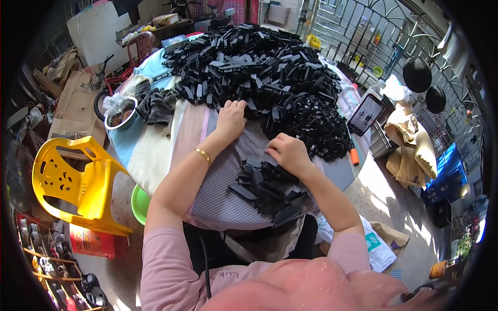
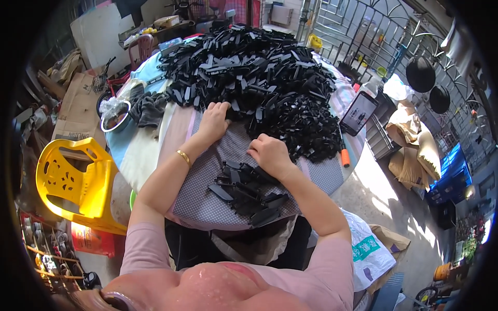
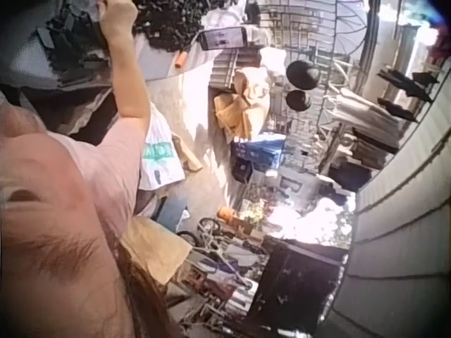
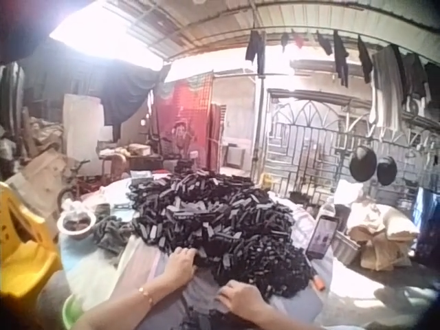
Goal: Assembling small black plastic components by hand on a workbench.
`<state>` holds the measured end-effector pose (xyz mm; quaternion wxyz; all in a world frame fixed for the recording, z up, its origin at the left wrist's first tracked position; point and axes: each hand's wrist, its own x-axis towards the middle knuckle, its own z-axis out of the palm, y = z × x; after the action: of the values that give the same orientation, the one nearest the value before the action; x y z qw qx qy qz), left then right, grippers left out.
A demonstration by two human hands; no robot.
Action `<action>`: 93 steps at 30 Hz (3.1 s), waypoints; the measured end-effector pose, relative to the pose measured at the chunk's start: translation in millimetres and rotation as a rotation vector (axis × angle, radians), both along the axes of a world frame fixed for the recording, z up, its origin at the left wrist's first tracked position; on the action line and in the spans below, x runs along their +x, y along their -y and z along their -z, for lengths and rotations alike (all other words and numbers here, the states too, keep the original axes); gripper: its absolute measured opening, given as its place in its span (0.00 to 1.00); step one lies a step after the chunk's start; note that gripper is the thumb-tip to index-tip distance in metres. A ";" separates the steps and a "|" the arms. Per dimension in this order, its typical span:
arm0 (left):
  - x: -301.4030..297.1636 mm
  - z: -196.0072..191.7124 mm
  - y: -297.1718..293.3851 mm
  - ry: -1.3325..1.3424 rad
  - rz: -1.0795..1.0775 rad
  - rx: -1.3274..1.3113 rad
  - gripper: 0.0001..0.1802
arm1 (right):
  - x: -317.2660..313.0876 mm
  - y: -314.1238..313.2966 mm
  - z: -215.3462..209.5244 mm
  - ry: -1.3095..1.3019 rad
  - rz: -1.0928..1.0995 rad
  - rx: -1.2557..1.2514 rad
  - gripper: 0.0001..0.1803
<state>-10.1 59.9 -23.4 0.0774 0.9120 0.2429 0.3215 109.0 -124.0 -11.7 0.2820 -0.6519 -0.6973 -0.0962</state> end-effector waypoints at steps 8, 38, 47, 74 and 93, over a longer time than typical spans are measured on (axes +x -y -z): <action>-23.0 -24.9 15.0 0.015 -0.014 -0.155 0.14 | 2.9 1.2 4.0 -0.156 -0.120 -0.069 0.07; -8.4 -26.5 49.8 0.441 0.484 -1.849 0.17 | -0.3 -5.8 -9.6 -1.042 -0.121 0.214 0.06; -6.8 -25.8 59.4 0.410 0.510 -1.876 0.12 | 0.3 -2.4 -8.8 -0.810 -0.112 0.280 0.08; -3.3 -19.7 80.3 0.440 0.677 -1.444 0.15 | -2.6 -1.6 -9.5 -0.525 0.054 0.454 0.06; -4.4 -23.9 99.2 0.360 0.234 -0.432 0.14 | -13.4 -4.2 -0.9 0.085 0.172 0.195 0.08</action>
<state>-14.5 -39.3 0.6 0.3479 0.8246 0.1815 0.4075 95.6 -119.8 -10.9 0.3048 -0.6743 -0.6374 -0.2149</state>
